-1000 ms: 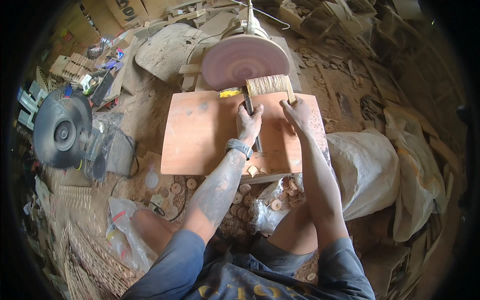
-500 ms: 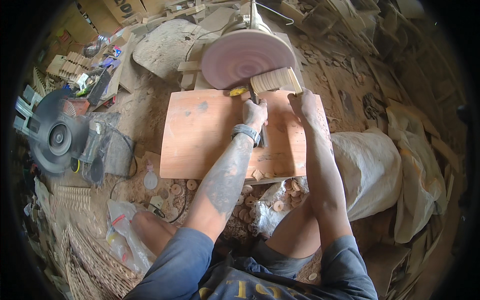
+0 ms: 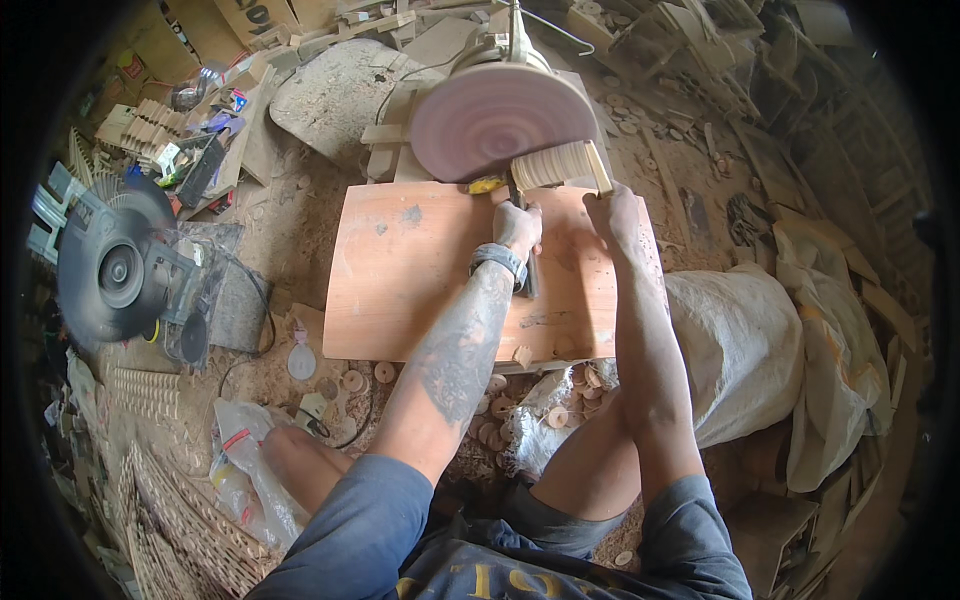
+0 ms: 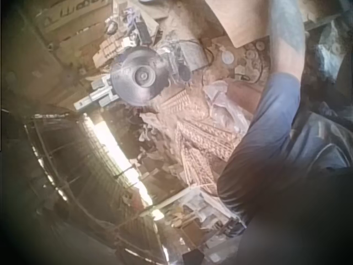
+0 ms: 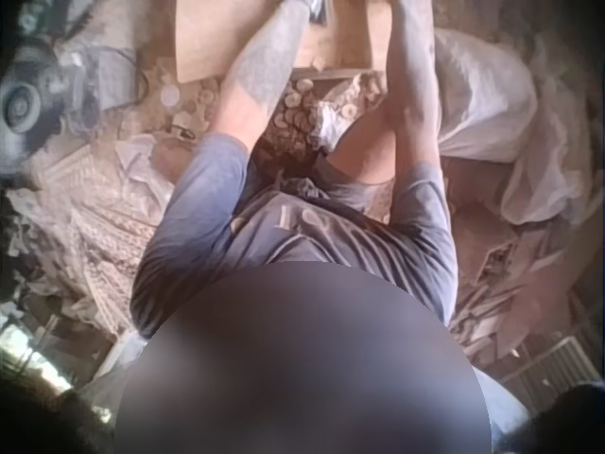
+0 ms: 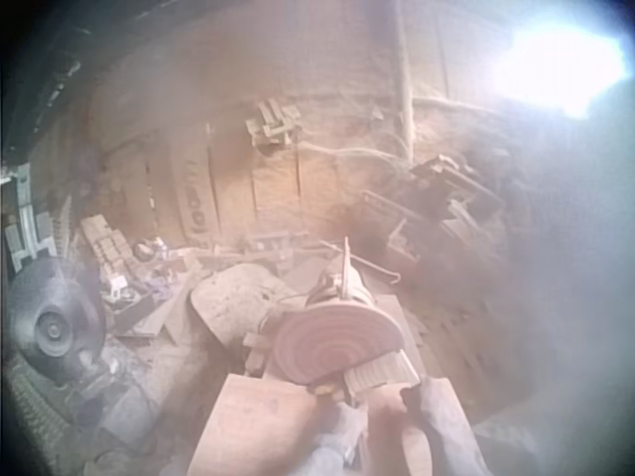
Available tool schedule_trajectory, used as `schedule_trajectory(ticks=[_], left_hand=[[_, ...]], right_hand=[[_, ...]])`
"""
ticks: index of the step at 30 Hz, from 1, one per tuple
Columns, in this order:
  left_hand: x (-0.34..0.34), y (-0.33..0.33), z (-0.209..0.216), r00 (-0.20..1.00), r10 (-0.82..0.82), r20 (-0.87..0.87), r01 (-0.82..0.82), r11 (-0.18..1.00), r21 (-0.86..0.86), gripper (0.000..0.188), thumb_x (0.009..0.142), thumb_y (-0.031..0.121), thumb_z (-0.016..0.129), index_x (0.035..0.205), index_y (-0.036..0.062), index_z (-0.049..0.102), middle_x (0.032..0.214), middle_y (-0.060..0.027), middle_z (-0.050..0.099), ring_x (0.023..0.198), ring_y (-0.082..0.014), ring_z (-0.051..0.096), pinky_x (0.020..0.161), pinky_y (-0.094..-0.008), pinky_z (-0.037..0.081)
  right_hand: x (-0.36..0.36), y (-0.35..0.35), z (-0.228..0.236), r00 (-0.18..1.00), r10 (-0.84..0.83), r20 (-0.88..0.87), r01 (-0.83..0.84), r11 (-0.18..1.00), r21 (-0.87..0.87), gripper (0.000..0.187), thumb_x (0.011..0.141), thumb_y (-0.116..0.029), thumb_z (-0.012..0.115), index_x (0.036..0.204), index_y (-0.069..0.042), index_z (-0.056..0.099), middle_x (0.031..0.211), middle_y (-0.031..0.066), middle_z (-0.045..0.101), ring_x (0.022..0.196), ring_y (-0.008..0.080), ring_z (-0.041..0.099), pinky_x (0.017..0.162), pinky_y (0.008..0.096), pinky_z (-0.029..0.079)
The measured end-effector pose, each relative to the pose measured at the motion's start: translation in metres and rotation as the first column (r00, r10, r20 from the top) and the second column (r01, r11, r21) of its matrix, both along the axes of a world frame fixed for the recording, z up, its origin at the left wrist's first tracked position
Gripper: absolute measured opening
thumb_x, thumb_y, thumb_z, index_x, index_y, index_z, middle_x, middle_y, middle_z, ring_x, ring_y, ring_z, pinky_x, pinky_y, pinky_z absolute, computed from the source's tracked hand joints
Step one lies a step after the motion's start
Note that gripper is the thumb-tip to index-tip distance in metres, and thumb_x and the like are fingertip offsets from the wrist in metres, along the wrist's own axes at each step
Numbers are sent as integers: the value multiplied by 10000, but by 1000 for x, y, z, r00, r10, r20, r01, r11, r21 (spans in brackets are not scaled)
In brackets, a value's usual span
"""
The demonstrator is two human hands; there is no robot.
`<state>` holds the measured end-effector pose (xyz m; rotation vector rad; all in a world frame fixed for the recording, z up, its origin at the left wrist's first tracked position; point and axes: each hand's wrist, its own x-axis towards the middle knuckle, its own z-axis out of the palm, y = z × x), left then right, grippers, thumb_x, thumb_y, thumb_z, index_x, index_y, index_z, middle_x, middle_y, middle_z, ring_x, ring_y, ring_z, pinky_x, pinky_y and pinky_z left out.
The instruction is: The person sits on the floor and uses a bench grinder to smooth the edges of small wooden discs. They repeatedly pick up discs from a pile, press them against the spinning wheel, and place them back down.
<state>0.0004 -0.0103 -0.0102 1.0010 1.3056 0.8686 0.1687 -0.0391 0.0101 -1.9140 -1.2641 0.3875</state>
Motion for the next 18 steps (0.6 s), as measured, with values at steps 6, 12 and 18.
schedule_trajectory(ticks=[6,12,18], left_hand=[[4,2,-1,999,26,-32,-26,1000,13,230,952,156,615,871,-21,494,556,-54,475,377,-178,470,322,-345,373],[5,3,-3,999,43,-19,-43,999,8,231,949,159,614,858,-21,502,547,-62,483,377,-181,476,318,-341,373],[8,3,-5,997,66,-51,-65,998,22,247,949,166,613,824,-24,515,544,-69,500,369,-184,482,319,-345,382]], right_hand=[[-1,-6,7,994,-8,113,21,994,-108,280,770,-219,684,936,6,667,817,238,688,820,399,679,750,446,522],[-10,-4,7,988,-43,147,54,996,-72,249,807,-198,698,915,25,673,743,177,688,700,294,669,673,411,504],[-6,-4,4,993,-38,113,51,992,-111,252,795,-185,708,926,29,687,790,201,701,734,312,682,704,415,517]])
